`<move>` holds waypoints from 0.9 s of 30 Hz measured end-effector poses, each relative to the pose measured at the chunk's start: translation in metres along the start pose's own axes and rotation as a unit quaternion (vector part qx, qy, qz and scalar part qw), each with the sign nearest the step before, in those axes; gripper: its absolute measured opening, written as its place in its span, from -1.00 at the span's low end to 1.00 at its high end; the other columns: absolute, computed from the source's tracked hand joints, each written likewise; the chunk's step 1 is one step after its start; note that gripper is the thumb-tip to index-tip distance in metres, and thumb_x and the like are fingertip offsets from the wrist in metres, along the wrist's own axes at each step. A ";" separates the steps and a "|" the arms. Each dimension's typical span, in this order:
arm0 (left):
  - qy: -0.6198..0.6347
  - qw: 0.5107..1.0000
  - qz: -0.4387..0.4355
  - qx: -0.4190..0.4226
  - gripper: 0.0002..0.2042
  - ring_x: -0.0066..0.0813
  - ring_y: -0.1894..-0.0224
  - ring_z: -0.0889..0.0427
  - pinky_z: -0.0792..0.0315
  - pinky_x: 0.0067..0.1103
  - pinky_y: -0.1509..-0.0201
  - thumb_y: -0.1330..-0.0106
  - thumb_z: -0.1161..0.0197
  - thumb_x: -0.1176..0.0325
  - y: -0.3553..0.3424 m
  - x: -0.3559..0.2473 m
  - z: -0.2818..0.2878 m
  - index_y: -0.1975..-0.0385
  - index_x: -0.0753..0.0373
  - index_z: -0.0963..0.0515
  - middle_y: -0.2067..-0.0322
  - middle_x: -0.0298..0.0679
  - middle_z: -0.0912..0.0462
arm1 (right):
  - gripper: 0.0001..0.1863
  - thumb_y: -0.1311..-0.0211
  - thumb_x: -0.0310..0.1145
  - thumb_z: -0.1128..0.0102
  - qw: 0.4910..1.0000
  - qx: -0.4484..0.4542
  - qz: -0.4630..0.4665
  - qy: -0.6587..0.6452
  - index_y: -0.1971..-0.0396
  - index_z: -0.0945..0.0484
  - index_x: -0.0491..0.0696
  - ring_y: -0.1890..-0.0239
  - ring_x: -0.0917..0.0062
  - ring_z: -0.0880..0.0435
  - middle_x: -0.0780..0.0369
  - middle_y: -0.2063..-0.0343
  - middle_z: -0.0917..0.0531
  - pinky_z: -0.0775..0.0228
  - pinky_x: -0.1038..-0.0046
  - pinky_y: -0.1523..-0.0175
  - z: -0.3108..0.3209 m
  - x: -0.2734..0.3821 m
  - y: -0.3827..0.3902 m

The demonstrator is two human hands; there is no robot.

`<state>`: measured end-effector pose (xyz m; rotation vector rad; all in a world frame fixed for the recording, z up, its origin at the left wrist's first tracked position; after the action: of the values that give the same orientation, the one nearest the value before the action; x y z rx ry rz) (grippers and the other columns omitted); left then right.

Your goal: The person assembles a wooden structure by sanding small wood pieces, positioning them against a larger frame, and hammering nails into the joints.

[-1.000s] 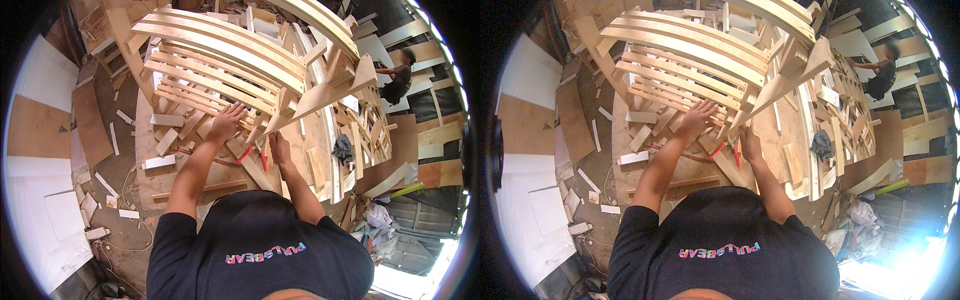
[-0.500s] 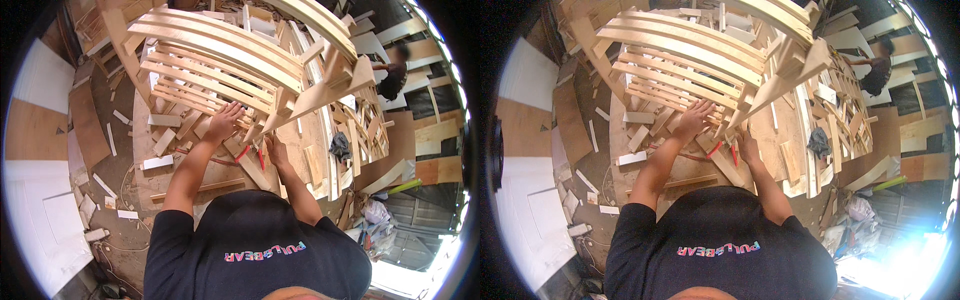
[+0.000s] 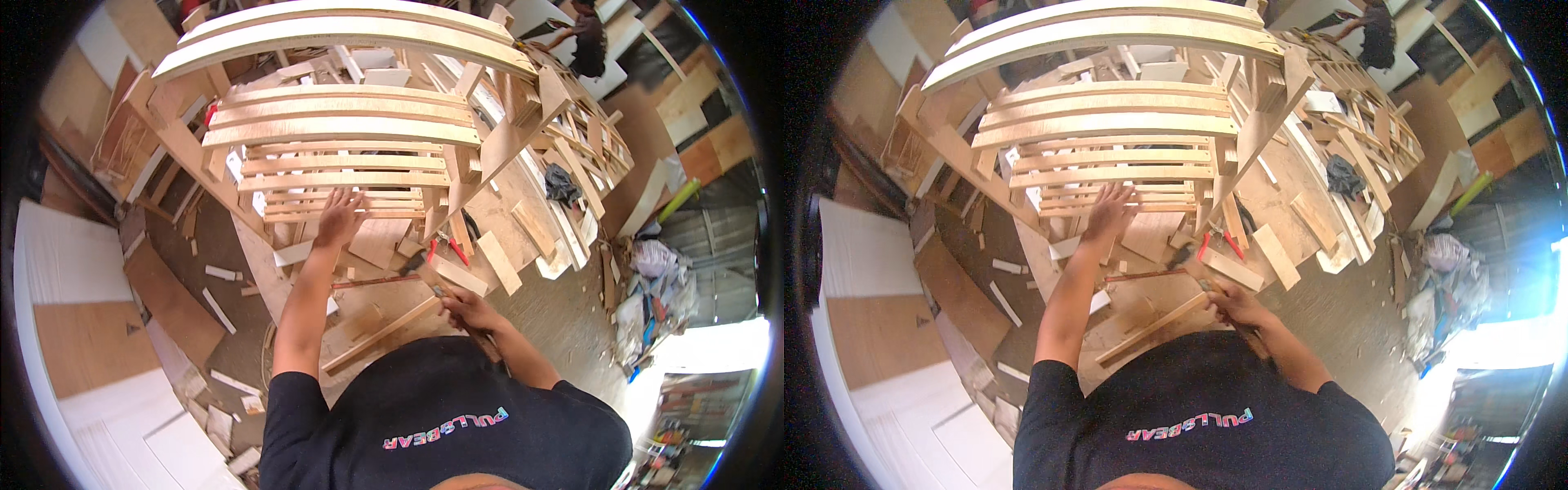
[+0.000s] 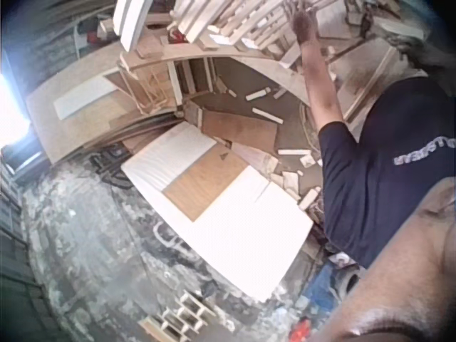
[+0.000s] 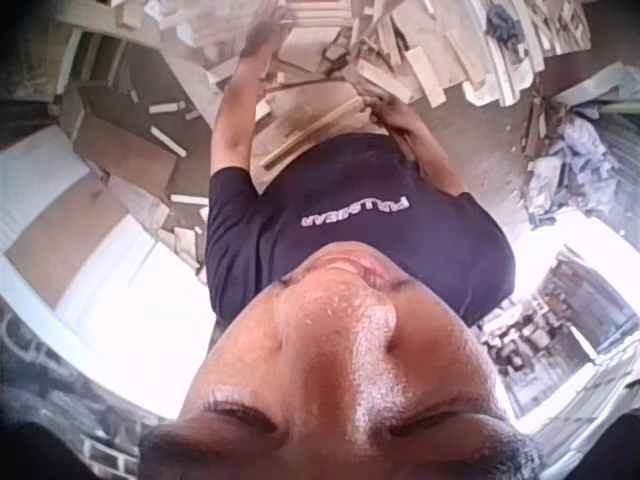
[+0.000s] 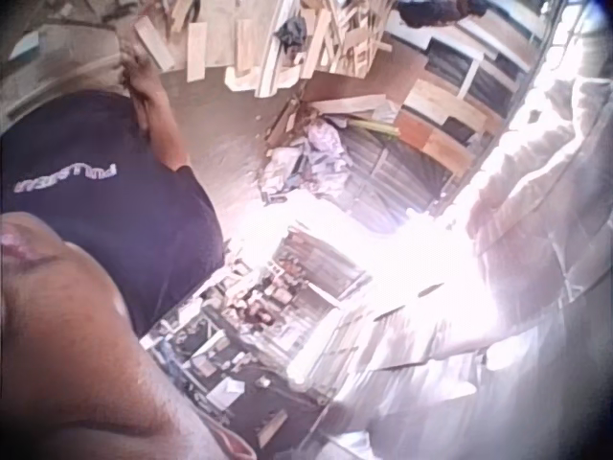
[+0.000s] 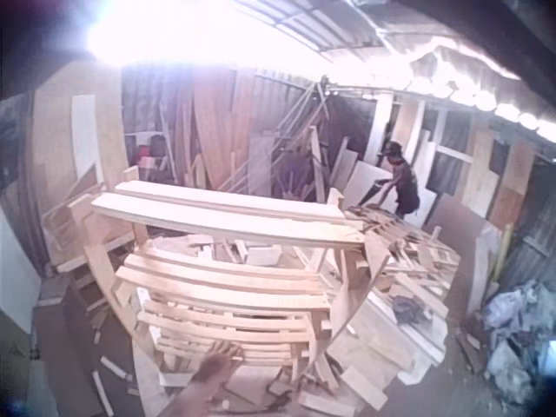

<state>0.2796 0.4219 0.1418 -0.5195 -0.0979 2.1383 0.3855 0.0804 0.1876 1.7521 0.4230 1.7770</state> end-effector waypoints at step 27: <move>-0.035 0.991 0.018 0.131 -0.29 -0.07 -0.34 -0.51 -0.23 -0.20 -0.49 -0.53 0.14 -0.31 -0.015 0.031 0.008 -0.36 0.14 -0.49 -0.21 -0.04 -0.64 | -0.34 -0.54 -0.15 -0.11 0.808 -0.475 0.237 0.257 -0.56 -0.20 0.15 -0.01 -0.19 -0.66 -0.18 -0.01 -0.67 -0.55 0.01 -0.02 -0.014 0.057 -0.140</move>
<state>0.2726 0.4568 0.1426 -0.2947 0.1530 2.1623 0.4014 0.2259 0.1456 0.6615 -0.6924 2.2144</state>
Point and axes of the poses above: each hand's wrist, its own y-axis away from the middle knuckle, its own z-axis out of the back of the hand, x = y × z, the point moved 8 cm from there along -y, towards the middle knuckle
